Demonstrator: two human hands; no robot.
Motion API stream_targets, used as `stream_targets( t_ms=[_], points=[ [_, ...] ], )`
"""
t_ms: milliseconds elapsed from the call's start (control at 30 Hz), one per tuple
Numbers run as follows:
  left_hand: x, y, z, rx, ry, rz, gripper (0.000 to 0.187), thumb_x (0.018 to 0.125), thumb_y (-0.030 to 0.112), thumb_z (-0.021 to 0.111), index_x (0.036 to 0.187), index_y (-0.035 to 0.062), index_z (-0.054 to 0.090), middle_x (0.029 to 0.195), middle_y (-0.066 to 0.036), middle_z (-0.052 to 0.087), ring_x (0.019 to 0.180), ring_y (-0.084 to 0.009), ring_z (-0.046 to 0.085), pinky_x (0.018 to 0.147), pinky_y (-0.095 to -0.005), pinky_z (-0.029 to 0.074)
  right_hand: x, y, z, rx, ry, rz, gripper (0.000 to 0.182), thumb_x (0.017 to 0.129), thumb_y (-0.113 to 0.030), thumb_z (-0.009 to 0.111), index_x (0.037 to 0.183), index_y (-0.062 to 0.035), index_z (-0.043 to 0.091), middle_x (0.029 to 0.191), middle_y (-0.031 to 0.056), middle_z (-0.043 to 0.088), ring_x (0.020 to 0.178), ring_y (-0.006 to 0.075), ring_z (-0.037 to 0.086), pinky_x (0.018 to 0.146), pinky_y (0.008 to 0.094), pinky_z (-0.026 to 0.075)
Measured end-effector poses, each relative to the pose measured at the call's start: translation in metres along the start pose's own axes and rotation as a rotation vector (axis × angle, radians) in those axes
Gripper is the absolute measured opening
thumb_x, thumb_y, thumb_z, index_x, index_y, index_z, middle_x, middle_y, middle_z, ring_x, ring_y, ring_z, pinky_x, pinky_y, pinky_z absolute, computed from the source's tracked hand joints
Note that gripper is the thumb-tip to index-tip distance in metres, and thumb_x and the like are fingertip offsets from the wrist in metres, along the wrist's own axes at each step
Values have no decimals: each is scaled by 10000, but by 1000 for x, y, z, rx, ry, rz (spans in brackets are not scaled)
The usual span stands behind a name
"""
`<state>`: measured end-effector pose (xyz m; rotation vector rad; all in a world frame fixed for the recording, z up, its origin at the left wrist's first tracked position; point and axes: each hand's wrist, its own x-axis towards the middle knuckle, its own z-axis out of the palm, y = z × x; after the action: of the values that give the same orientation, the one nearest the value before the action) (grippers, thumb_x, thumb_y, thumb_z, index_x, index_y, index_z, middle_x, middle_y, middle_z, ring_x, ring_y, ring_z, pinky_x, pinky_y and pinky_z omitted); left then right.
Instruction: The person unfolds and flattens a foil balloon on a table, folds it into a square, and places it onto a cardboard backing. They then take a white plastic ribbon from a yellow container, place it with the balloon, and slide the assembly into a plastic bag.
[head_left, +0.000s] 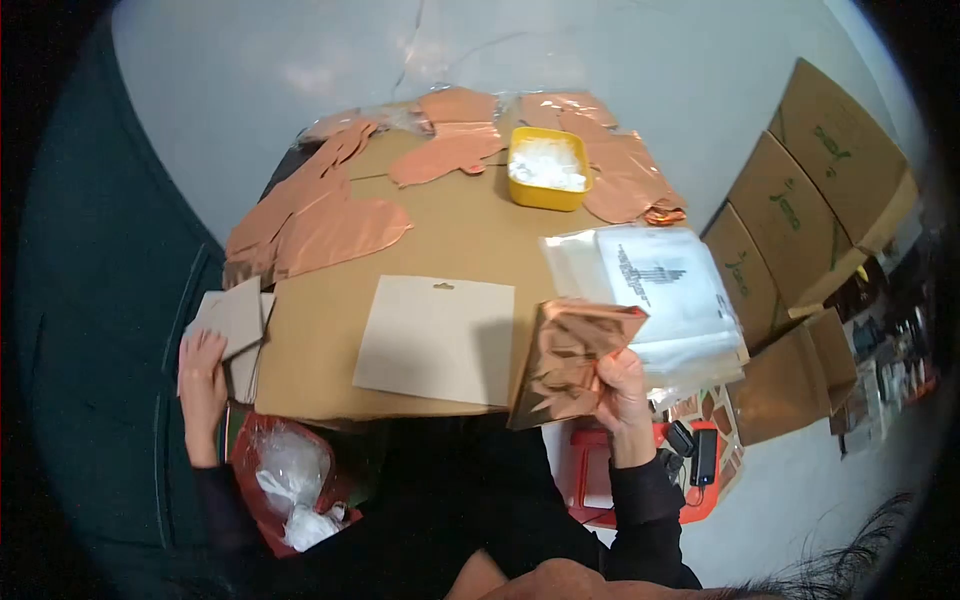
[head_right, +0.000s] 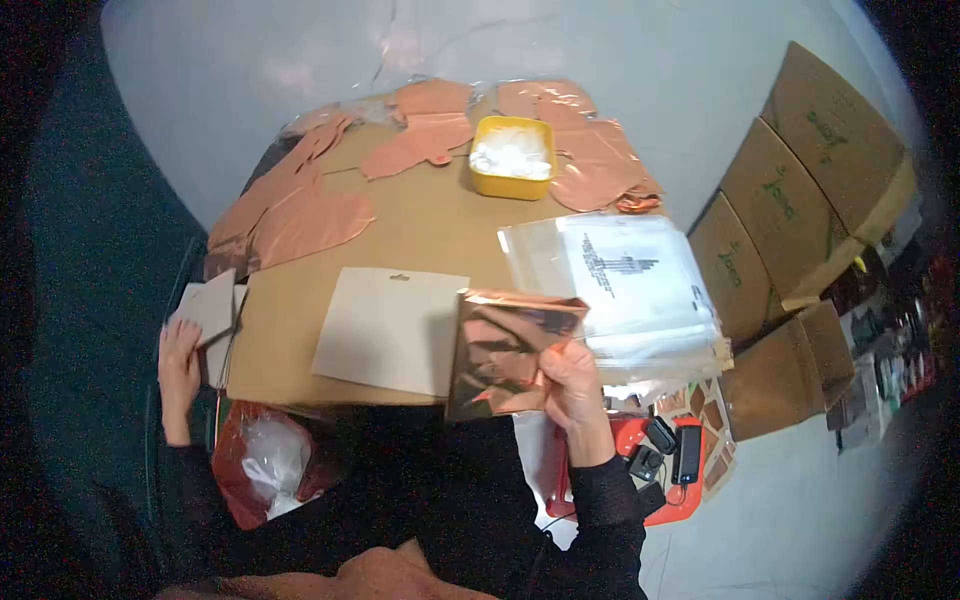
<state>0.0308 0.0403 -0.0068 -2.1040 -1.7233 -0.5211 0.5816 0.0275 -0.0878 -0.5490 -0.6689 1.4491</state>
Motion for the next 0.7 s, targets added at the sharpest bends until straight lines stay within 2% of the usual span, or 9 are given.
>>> stream_targets(
  t_ms=[33,100,133,200,300,400,533,633,700],
  points=[
    [-9,-6,-2,7,-149,-31,379,792,-8,583,1168,-5,633,1266,-228,588,1305,-426,433,1141,-490,272,1,1,1,-45,5,28,191,857,-139,718,861,15,605,772,76,648,655,152,622,619,296,541],
    [-5,23,-27,-136,-320,-150,470,768,71,634,1234,15,601,1352,-236,523,1352,-433,368,1153,-478,252,0,1,1,-156,-26,83,179,860,-119,705,764,9,624,692,50,623,590,126,589,555,264,503],
    [2,31,-29,-182,-304,-111,493,759,87,645,1245,17,592,1366,-235,508,1359,-433,357,1153,-474,254,-1,0,2,-202,-51,115,197,861,-109,698,716,6,633,652,37,610,558,114,573,523,247,484],
    [19,44,-31,-266,-275,-41,542,743,120,667,1267,21,572,1393,-233,478,1372,-432,335,1153,-465,257,-2,-5,7,-279,-97,149,214,860,-129,705,709,4,634,650,31,601,555,109,562,500,241,461],
    [59,105,-36,-326,-296,209,536,727,106,680,1240,-3,570,1368,-234,492,1373,-425,338,1146,-463,273,-4,-10,14,-311,-127,190,222,866,-149,705,714,-3,635,661,21,591,554,97,541,486,233,433],
    [85,154,-9,-367,-401,504,590,759,161,686,1300,5,509,1449,-238,394,1405,-426,283,1152,-474,257,-4,-13,16,-314,-178,178,218,887,-156,687,734,-11,632,690,8,582,590,81,533,525,224,433],
    [112,211,30,-356,-459,830,769,771,343,753,1381,17,417,1446,-284,341,1371,-467,289,1107,-535,293,-5,-17,11,-302,-239,245,167,898,-148,680,886,19,681,746,9,612,637,68,543,559,217,441],
    [120,234,51,-180,-442,949,814,820,427,685,1442,35,336,1448,-306,323,1365,-488,276,1083,-584,290,-2,-9,4,-270,-279,224,239,909,-135,671,1073,39,691,834,24,666,674,49,553,575,204,443],
    [119,241,69,-186,-388,929,794,841,458,646,1438,31,344,1444,-310,326,1362,-490,281,1075,-598,287,-1,-9,-2,-241,-291,266,238,914,-144,671,1061,43,692,857,25,677,683,41,560,576,195,444]
  ],
)
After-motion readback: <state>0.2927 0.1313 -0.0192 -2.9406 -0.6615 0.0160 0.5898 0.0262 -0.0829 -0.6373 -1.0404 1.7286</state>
